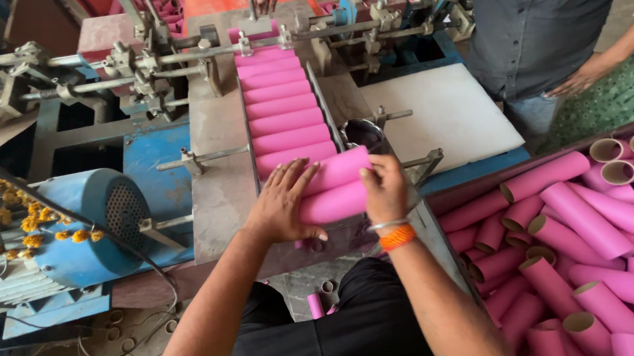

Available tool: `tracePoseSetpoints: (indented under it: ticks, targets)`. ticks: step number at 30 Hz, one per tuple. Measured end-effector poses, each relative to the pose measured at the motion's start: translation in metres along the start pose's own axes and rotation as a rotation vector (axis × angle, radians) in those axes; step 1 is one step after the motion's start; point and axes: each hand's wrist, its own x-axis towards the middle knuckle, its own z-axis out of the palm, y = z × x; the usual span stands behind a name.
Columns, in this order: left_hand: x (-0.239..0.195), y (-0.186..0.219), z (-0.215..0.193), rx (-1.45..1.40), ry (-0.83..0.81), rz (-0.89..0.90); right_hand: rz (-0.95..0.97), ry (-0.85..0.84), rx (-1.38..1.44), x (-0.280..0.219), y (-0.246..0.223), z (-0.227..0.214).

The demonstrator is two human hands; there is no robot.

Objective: The person repeatedly picks up pink paper tubes from a pile and places them into a machine's input tray. The person handles the tubes one by one, maintaining a steady flow into the machine.

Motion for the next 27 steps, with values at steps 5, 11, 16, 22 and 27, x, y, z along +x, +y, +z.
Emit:
tracePoseSetpoints:
  ticks: [5,11,16,22,27]
  targets:
    - [0.007,0.002,0.005,0.290,-0.259,-0.209,-0.165,-0.233,-0.489,0.007,-0.011,-0.008]
    - [0.006,-0.001,0.011,0.350,-0.257,-0.205,-0.094,-0.273,-0.683,0.005,0.036,-0.178]
    - [0.003,-0.006,0.013,0.239,-0.080,-0.171,0.194,-0.713,-1.419,-0.055,0.082,-0.307]
    - [-0.003,-0.012,0.020,0.166,0.011,-0.180,-0.056,-0.908,-1.665,-0.108,0.126,-0.347]
    - [-0.003,-0.011,0.021,0.158,0.043,-0.179,-0.162,-0.813,-1.817,-0.097,0.174,-0.356]
